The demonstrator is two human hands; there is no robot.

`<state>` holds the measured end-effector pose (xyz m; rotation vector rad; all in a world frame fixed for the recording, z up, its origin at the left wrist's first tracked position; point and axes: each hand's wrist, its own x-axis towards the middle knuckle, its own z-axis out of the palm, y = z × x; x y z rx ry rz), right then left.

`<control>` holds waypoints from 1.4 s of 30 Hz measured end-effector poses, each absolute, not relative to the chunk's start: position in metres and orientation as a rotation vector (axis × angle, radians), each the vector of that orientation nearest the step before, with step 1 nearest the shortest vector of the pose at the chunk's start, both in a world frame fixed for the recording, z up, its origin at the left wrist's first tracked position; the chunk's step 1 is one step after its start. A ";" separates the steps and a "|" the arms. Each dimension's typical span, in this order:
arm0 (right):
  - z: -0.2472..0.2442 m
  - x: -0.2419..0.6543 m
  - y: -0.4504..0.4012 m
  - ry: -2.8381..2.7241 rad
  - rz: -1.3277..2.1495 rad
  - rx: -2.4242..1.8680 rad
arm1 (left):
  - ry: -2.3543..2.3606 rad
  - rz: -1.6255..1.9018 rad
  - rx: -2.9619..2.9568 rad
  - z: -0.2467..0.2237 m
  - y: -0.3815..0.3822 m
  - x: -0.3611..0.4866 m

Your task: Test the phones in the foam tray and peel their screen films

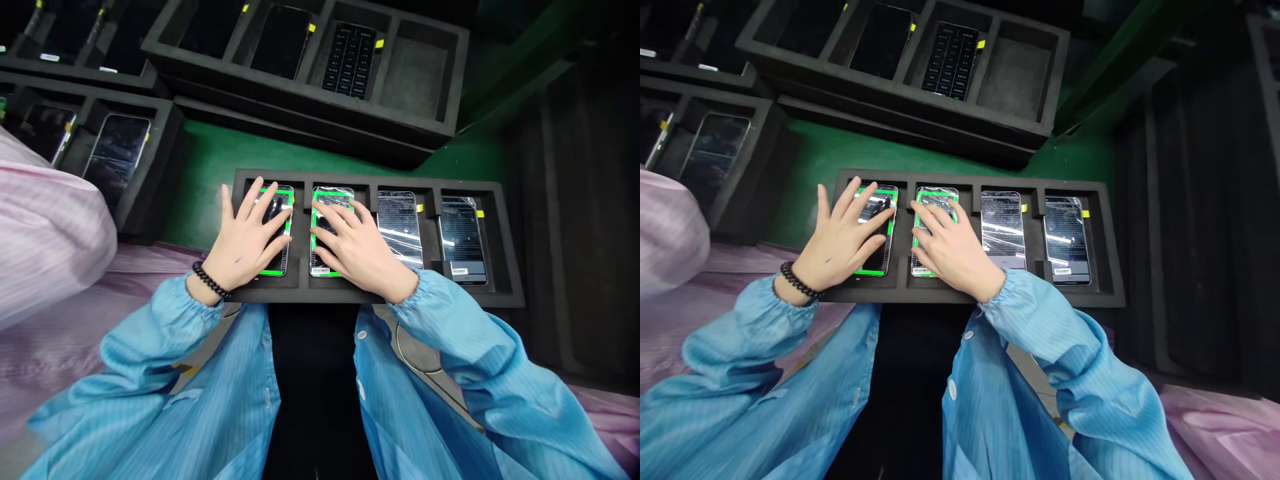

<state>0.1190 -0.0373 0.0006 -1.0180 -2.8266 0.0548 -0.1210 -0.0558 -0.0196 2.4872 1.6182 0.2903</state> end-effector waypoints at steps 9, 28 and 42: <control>0.002 0.117 -0.048 -2.832 -0.005 -0.983 | 1.590 0.239 2.525 -0.014 -0.068 -0.116; 0.007 0.129 -0.092 -2.814 0.163 -0.874 | 1.462 0.185 2.634 -0.009 -0.143 -0.133; 0.021 0.144 -0.057 -2.649 0.477 -0.932 | 1.516 0.486 2.397 -0.006 -0.126 -0.144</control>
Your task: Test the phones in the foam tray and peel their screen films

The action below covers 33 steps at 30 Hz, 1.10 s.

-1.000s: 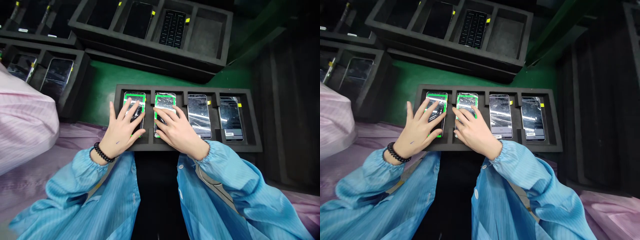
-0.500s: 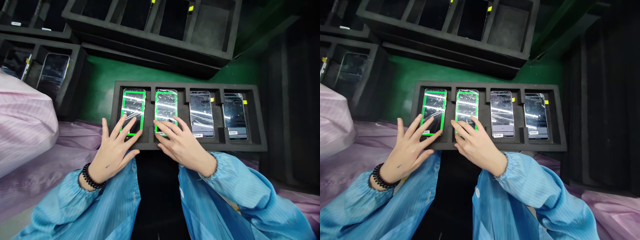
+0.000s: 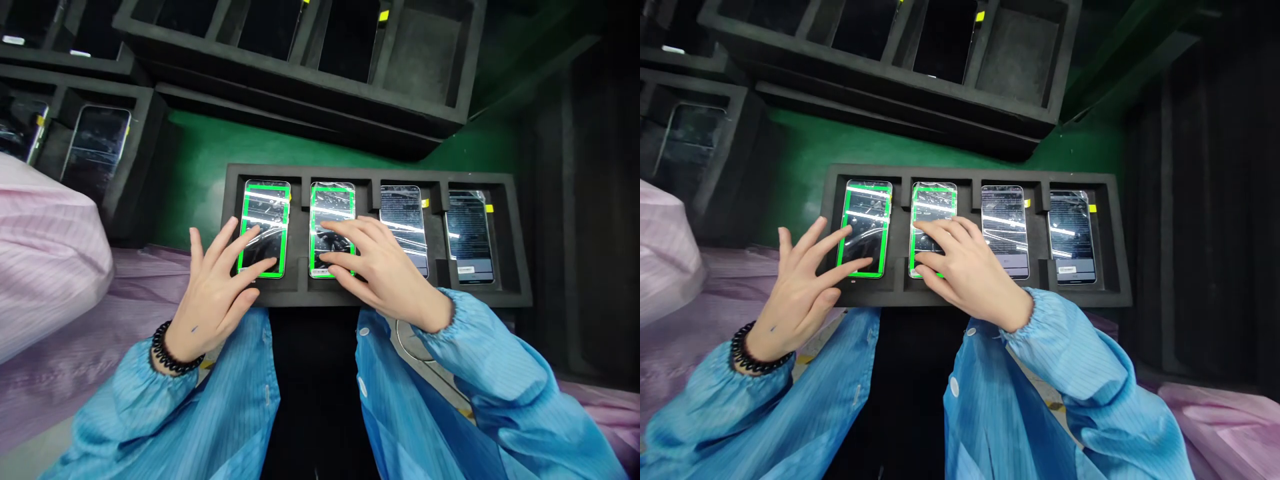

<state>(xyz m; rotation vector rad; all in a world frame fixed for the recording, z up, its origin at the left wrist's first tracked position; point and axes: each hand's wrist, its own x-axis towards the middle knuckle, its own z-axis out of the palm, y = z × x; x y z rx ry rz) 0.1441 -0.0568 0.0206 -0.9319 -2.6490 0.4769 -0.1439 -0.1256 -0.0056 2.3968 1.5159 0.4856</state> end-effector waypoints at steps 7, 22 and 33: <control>0.019 0.128 -0.022 -2.660 0.326 -0.997 | 1.945 0.553 2.223 -0.024 -0.065 -0.144; 0.026 0.143 -0.035 -2.558 0.312 -1.072 | 1.934 0.532 2.290 -0.017 -0.045 -0.144; 0.019 0.196 -0.070 -2.067 0.277 -1.431 | 1.948 0.846 2.103 -0.012 -0.073 -0.156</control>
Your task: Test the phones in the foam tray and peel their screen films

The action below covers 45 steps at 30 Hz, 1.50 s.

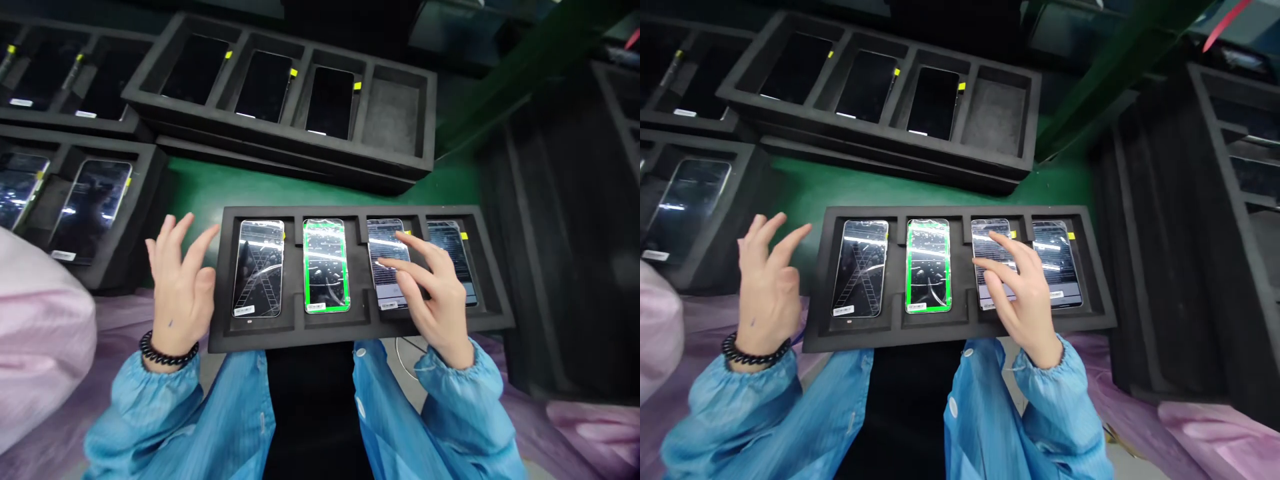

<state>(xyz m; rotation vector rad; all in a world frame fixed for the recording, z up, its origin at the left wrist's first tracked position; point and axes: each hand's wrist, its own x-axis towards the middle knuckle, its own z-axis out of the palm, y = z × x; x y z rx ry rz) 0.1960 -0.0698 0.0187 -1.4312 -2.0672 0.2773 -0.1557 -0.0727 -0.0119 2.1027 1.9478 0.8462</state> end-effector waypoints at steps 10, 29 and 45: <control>-0.005 0.186 -0.082 -2.309 0.290 -1.254 | 1.753 0.749 2.032 -0.030 -0.099 -0.144; -0.006 0.161 -0.080 -2.675 0.284 -0.812 | 1.829 0.778 2.019 -0.030 -0.101 -0.140; -0.010 0.140 -0.073 -2.616 0.262 -0.727 | 1.846 0.787 1.989 -0.031 -0.102 -0.138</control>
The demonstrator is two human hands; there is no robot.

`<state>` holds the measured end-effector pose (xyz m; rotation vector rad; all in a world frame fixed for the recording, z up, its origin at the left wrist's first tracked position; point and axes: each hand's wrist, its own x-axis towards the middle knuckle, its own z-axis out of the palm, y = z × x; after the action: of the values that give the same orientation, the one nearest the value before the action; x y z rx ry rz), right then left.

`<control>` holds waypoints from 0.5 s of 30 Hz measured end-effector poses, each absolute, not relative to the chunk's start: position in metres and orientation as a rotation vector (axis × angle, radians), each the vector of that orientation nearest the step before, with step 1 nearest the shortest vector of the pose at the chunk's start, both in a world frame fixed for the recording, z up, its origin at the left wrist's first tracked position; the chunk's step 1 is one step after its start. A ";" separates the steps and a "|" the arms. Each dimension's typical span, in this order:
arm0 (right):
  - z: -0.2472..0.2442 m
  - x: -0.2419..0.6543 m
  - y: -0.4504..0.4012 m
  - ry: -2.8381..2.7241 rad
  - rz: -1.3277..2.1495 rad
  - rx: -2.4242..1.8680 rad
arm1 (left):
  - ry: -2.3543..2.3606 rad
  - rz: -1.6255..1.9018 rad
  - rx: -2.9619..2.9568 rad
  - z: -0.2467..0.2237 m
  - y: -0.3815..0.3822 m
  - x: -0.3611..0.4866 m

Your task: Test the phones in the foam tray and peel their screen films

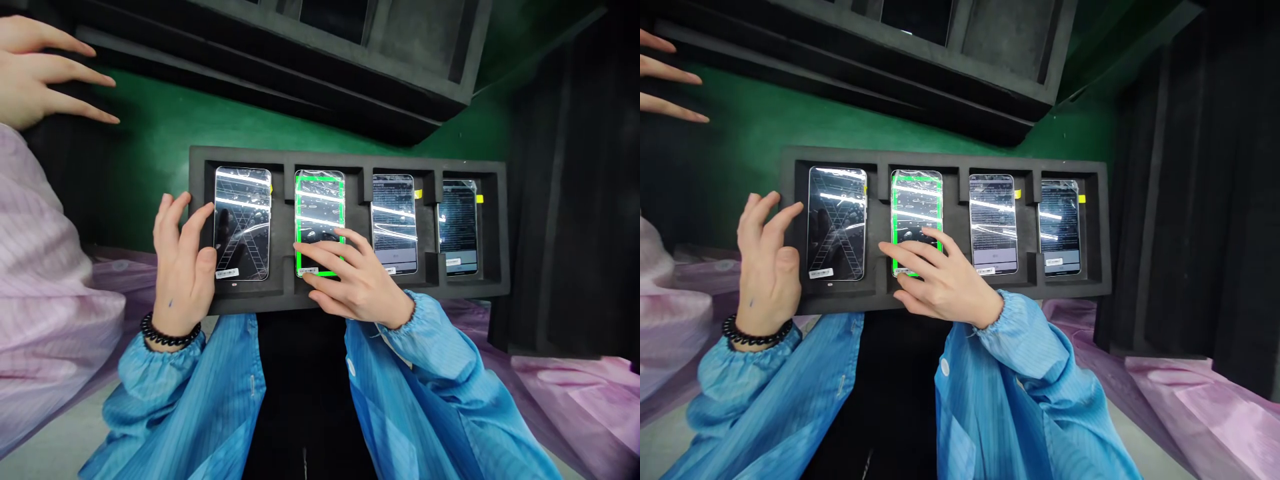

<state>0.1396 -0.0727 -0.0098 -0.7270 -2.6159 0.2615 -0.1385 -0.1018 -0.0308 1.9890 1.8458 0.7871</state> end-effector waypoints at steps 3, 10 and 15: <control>-0.010 0.139 -0.073 -2.634 0.277 -0.725 | 1.847 0.792 1.983 -0.029 -0.102 -0.138; -0.001 0.146 -0.063 -2.540 0.274 -0.873 | 1.823 0.788 1.996 -0.033 -0.102 -0.140; 0.010 0.152 -0.036 -2.606 0.220 -1.085 | 1.811 0.808 2.016 -0.040 -0.102 -0.144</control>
<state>0.1515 -0.0359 0.0095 -1.0846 -2.6061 0.2203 -0.1442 -0.1016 -0.0404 2.0162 1.8106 0.8082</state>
